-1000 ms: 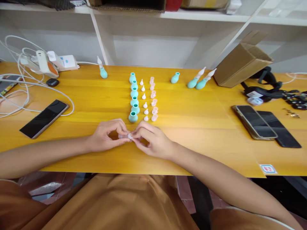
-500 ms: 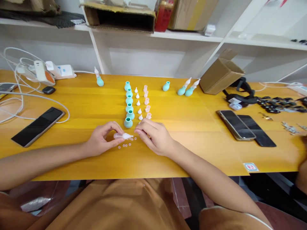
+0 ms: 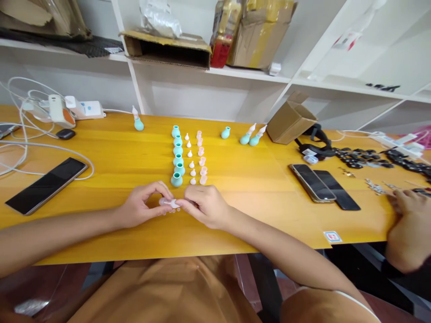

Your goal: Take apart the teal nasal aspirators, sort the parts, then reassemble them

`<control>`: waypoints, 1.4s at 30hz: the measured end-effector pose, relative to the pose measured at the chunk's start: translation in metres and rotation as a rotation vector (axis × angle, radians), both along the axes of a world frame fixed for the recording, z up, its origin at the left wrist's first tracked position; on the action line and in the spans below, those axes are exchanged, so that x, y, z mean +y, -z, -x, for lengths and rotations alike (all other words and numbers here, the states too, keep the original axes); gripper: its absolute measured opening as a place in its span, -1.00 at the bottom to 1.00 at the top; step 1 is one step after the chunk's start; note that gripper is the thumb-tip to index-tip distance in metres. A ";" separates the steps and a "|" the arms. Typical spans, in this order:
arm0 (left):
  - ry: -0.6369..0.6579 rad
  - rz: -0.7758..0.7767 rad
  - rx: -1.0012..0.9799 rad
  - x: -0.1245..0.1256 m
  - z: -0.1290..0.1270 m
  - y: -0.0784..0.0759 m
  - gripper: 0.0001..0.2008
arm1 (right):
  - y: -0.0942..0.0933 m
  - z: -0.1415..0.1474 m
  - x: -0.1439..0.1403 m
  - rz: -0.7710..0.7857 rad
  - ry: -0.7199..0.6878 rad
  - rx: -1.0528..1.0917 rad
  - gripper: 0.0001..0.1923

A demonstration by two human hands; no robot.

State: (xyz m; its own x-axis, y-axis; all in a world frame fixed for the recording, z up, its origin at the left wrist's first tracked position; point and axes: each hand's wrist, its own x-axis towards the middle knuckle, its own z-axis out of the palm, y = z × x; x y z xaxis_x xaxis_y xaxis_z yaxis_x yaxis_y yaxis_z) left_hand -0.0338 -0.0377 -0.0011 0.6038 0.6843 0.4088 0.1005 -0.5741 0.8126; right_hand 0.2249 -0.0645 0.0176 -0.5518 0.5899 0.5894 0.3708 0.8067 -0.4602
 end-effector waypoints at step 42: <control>0.115 -0.320 0.302 0.008 -0.001 0.000 -0.85 | -0.058 -0.174 0.184 0.058 0.822 -0.211 -0.33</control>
State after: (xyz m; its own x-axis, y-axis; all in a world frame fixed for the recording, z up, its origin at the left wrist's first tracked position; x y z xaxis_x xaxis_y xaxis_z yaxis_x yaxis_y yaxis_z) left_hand -0.0329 -0.0301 -0.0014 0.7933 0.4733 0.3830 0.2261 -0.8131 0.5364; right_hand 0.3989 0.1193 0.0759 -0.0294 0.8773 0.4790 0.9112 0.2204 -0.3479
